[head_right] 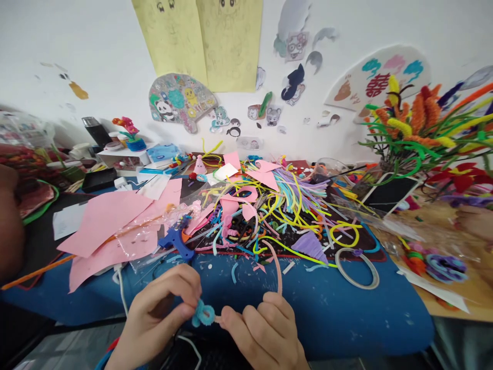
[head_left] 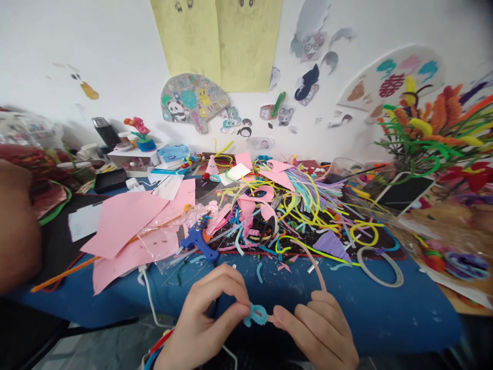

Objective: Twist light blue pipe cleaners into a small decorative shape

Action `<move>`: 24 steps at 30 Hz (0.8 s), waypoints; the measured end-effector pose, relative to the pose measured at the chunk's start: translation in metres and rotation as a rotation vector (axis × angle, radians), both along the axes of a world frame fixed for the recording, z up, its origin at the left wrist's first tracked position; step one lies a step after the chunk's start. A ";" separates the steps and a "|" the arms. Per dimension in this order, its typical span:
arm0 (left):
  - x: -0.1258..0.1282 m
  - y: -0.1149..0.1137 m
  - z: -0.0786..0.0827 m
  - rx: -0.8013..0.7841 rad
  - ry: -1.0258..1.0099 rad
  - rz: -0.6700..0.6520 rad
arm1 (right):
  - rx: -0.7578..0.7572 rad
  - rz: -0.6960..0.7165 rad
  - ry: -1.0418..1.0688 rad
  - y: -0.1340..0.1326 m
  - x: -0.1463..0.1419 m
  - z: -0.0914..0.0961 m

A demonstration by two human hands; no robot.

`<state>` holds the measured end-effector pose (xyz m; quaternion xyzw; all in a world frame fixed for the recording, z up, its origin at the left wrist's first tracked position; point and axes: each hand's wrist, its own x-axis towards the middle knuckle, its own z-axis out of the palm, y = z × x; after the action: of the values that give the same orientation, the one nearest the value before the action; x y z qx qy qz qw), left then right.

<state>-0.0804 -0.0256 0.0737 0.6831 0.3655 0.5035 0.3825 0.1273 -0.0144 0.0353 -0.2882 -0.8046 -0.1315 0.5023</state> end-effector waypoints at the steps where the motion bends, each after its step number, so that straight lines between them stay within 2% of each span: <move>1: 0.000 0.000 -0.002 -0.005 -0.056 0.033 | 0.002 0.000 0.006 0.000 0.000 -0.001; 4: 0.000 0.004 -0.004 -0.010 -0.319 0.168 | 0.008 -0.007 0.030 0.000 -0.001 -0.003; 7: -0.002 0.012 -0.004 0.027 -0.699 0.316 | 0.015 -0.018 0.041 0.001 -0.001 -0.004; 9: -0.004 0.017 -0.006 -0.001 -0.805 0.319 | 0.025 -0.026 0.044 0.001 -0.001 -0.003; 11: -0.006 0.018 -0.011 -0.107 -0.689 0.212 | 0.036 -0.031 0.050 0.002 -0.002 0.001; 14: -0.005 0.013 -0.018 -0.296 -0.393 -0.044 | 0.043 -0.009 0.031 0.003 -0.003 0.009; 16: -0.002 0.008 -0.020 -0.359 -0.297 -0.161 | 0.044 0.006 0.002 0.004 -0.003 0.014; 18: 0.001 0.003 -0.019 -0.339 -0.246 -0.179 | 0.041 0.007 -0.021 0.005 -0.003 0.017; 24: 0.010 0.001 -0.013 -0.110 -0.092 -0.100 | 0.030 0.011 -0.033 0.005 -0.003 0.017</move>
<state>-0.0705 -0.0243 0.0602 0.6546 0.3402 0.4939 0.4603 0.1246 -0.0093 0.0521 -0.2737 -0.8122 -0.1455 0.4942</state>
